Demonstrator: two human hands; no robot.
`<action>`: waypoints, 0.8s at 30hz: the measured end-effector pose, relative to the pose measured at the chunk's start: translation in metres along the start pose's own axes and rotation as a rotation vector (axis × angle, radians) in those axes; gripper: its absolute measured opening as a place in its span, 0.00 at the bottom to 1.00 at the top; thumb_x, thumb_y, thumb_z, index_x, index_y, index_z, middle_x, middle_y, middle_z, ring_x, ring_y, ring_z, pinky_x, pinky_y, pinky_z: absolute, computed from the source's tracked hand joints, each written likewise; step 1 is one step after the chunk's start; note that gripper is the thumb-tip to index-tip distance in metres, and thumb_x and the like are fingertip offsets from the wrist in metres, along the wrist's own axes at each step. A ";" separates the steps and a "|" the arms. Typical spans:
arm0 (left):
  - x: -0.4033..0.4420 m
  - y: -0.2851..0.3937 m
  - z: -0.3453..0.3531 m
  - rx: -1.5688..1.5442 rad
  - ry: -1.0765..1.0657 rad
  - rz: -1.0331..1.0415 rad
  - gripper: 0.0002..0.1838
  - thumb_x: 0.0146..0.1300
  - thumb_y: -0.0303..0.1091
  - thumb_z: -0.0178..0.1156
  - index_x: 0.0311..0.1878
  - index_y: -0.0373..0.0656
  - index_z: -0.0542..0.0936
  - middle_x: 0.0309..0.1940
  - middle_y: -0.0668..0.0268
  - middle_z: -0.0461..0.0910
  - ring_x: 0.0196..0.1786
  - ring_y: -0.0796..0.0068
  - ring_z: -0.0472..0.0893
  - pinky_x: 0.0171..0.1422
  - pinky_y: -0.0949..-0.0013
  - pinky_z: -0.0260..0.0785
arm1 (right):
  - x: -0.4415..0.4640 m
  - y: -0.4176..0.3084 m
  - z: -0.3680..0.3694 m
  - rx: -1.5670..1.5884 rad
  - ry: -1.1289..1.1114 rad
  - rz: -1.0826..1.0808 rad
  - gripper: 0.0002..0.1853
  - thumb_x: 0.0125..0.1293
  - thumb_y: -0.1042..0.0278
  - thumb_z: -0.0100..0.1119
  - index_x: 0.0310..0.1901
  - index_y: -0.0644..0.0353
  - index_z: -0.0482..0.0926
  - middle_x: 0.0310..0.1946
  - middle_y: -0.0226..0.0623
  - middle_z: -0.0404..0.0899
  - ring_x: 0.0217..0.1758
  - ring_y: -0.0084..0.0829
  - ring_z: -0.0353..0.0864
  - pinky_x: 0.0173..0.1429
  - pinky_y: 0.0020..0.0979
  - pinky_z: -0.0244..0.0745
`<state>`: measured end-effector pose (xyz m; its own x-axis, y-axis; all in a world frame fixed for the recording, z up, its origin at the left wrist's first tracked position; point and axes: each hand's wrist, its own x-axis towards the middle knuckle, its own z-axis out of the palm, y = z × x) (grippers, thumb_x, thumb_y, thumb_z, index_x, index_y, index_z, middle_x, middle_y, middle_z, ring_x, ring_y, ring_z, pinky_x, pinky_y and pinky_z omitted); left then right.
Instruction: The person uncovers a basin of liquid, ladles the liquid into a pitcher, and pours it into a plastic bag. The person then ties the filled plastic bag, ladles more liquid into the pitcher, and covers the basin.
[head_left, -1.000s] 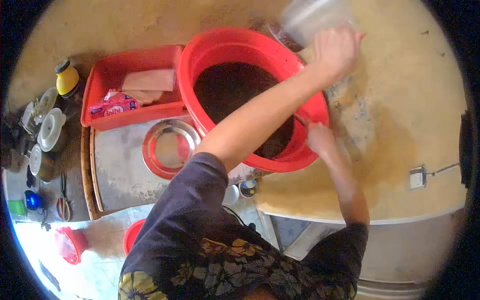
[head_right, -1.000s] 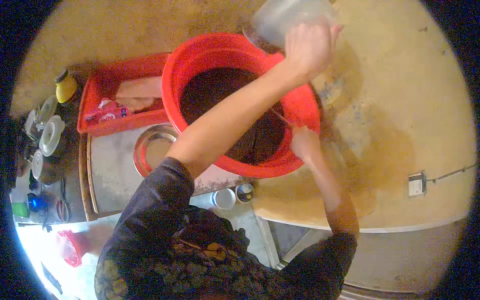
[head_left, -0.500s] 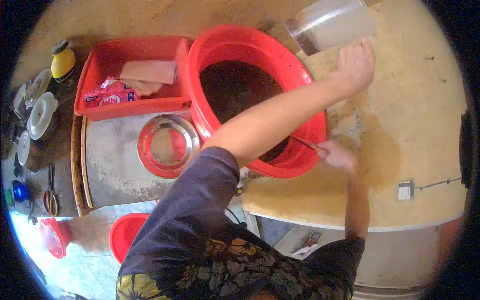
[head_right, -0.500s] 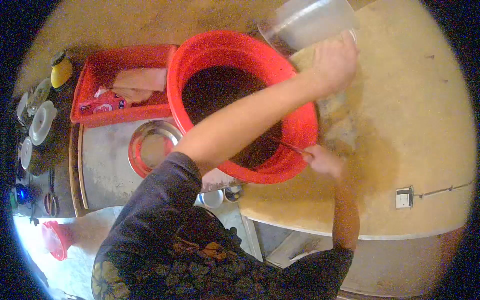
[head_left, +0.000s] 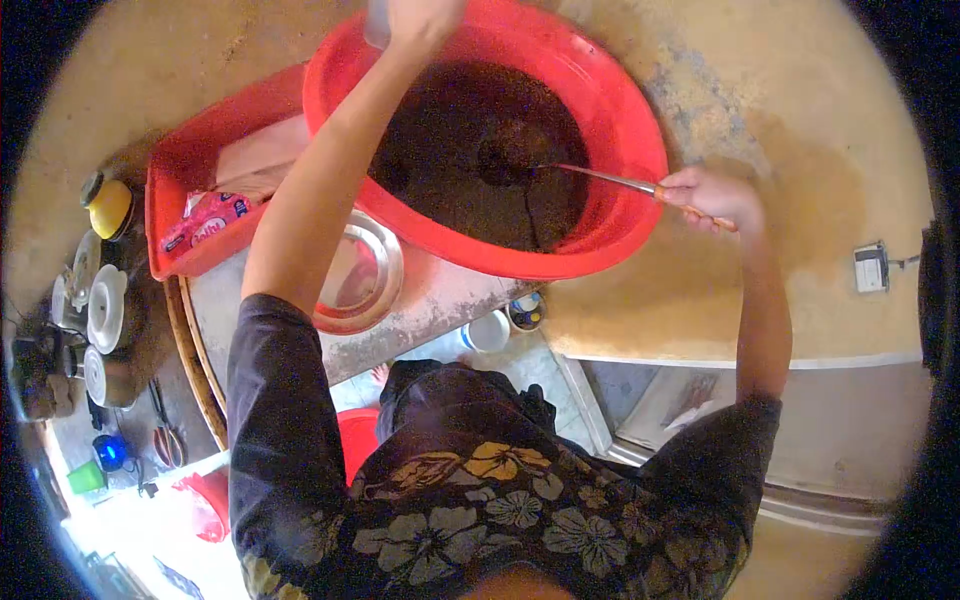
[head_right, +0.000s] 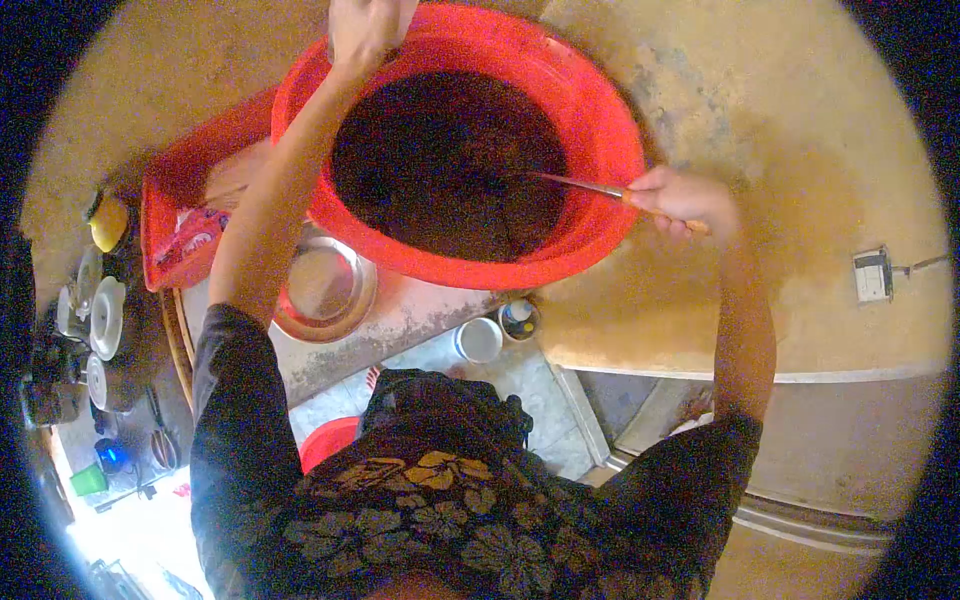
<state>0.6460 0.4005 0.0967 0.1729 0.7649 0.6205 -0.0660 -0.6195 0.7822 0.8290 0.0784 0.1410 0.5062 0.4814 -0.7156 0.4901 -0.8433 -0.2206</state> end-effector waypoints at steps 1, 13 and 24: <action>0.000 0.004 -0.006 0.010 0.001 0.028 0.34 0.64 0.58 0.45 0.36 0.29 0.79 0.28 0.44 0.78 0.37 0.51 0.79 0.43 0.57 0.67 | 0.003 0.000 -0.003 0.023 0.010 -0.004 0.11 0.69 0.53 0.50 0.42 0.50 0.75 0.15 0.23 0.63 0.13 0.15 0.60 0.14 0.21 0.54; -0.016 -0.003 -0.010 -0.044 0.079 0.184 0.31 0.64 0.56 0.47 0.48 0.31 0.76 0.42 0.45 0.78 0.48 0.50 0.77 0.53 0.58 0.66 | 0.010 -0.014 -0.001 0.106 -0.020 0.043 0.09 0.69 0.54 0.49 0.42 0.47 0.73 0.15 0.20 0.61 0.12 0.11 0.55 0.13 0.18 0.49; -0.017 -0.008 -0.004 0.141 -0.071 -0.064 0.36 0.66 0.59 0.40 0.40 0.27 0.78 0.31 0.39 0.77 0.41 0.42 0.78 0.48 0.52 0.66 | 0.008 -0.018 -0.003 0.110 -0.060 0.021 0.09 0.69 0.54 0.50 0.38 0.47 0.72 0.13 0.19 0.59 0.12 0.11 0.55 0.12 0.19 0.49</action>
<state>0.6393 0.3937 0.0801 0.2416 0.7924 0.5601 0.0852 -0.5923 0.8012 0.8269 0.0982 0.1413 0.4703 0.4510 -0.7585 0.3971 -0.8758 -0.2745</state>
